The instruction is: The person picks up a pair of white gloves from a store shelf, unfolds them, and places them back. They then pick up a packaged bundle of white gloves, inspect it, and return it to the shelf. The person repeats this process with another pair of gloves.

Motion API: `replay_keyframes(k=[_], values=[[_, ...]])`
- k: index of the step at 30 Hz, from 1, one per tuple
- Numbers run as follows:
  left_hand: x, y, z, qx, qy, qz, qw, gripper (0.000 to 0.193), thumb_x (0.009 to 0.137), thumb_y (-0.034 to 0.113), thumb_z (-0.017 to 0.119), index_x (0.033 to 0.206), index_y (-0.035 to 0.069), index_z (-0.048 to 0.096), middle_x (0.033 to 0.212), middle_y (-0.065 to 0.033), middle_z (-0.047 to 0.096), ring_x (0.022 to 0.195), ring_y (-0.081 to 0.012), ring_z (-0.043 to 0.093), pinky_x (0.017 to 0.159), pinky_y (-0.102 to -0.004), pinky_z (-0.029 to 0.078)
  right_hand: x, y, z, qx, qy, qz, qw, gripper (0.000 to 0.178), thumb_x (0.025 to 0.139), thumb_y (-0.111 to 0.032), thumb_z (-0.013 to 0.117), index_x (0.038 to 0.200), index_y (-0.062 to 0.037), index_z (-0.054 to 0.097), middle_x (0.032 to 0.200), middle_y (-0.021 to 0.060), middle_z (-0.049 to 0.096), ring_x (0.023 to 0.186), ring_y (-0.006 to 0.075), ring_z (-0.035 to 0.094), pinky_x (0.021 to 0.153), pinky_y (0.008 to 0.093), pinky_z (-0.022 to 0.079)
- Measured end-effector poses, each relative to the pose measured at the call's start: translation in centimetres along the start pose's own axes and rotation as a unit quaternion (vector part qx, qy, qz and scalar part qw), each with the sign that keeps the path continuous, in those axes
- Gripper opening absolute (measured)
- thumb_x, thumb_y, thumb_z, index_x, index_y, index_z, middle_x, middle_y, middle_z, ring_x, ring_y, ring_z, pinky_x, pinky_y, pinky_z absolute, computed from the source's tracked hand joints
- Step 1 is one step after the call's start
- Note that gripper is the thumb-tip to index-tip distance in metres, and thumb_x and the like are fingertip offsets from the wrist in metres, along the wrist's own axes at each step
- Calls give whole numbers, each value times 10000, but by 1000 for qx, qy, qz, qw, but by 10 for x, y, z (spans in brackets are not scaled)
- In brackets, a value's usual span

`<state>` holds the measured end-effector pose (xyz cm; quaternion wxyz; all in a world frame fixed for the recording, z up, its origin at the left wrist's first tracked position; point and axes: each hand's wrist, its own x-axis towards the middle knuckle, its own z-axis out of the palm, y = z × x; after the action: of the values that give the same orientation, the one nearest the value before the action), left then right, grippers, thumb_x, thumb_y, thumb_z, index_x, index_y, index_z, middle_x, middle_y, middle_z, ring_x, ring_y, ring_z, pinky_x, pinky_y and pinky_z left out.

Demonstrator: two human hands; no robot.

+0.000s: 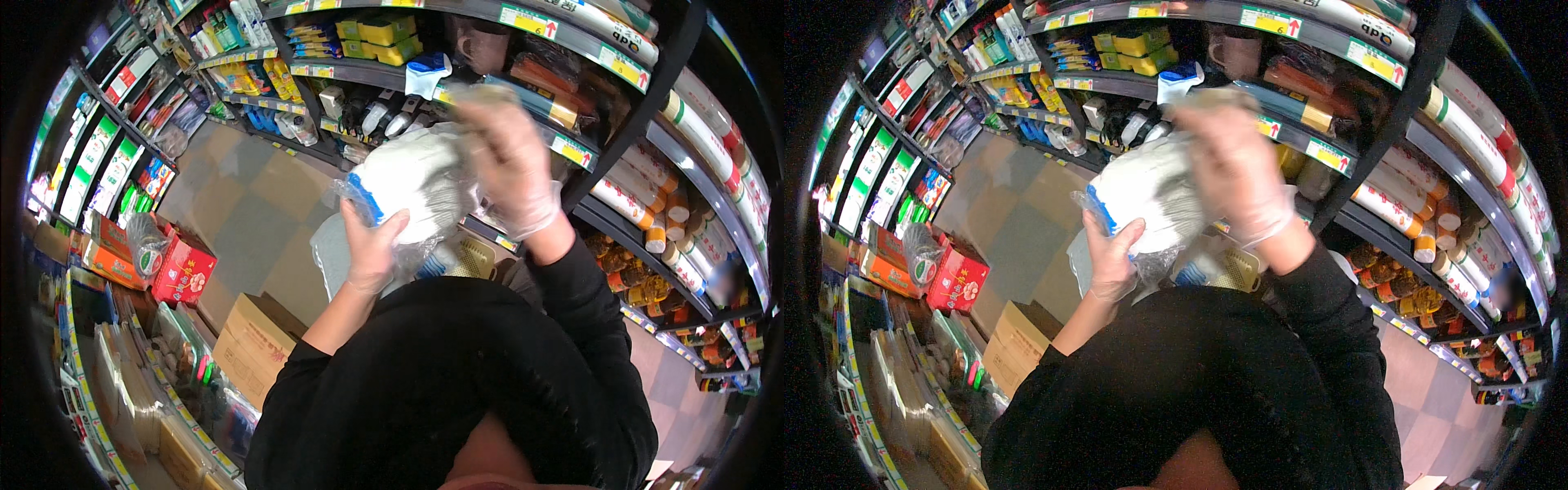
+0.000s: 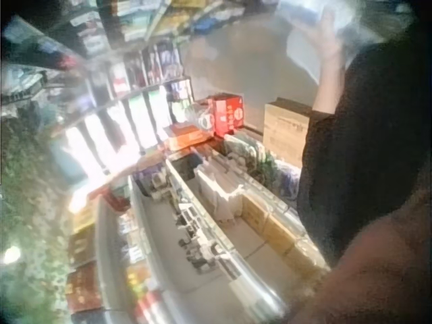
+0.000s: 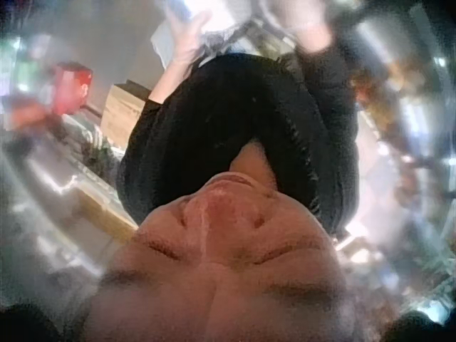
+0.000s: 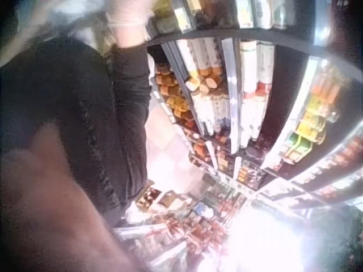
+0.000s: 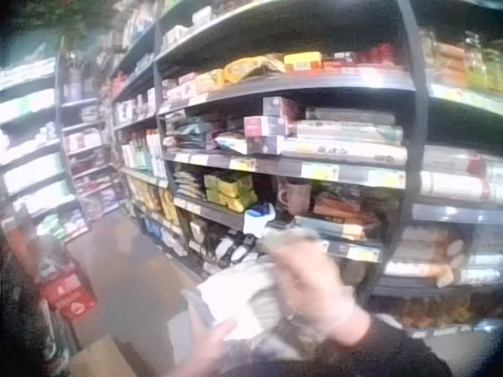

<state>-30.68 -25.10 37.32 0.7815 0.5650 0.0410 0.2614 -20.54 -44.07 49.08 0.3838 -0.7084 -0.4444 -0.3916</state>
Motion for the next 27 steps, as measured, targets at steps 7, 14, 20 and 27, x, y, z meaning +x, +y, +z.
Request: replay_keyframes(k=[7,14,20,27], values=[[4,0,1,84,-104,174,976,762,803,127,828,1429,39,401,1400,-100,502,1256,-237,531,1093,-386,423,3,-54,49,72,-237,-77,966,432,791,-68,686,1221,-111,703,1159,85,699,1039,312,647,904,402,537],[-12,21,-9,53,-38,79,995,874,727,-13,819,1457,12,340,1364,-104,480,1273,-218,487,1111,-380,396,-7,39,19,5,-174,47,984,274,896,-146,645,1149,-80,725,1019,160,718,965,372,671,880,445,543],[-8,35,-15,60,-34,108,992,881,713,1,818,1458,21,348,1369,-106,471,1274,-226,487,1120,-375,374,-81,121,-3,-4,-261,364,894,234,914,-109,646,1114,-35,741,1016,203,733,954,375,700,888,402,543],[-2,20,-22,120,-64,133,982,876,703,-5,828,1444,30,363,1343,-91,480,1256,-211,491,1116,-375,378,-7,27,-15,190,26,303,934,223,963,-99,626,1157,-52,725,1005,125,718,943,259,681,869,359,535]])
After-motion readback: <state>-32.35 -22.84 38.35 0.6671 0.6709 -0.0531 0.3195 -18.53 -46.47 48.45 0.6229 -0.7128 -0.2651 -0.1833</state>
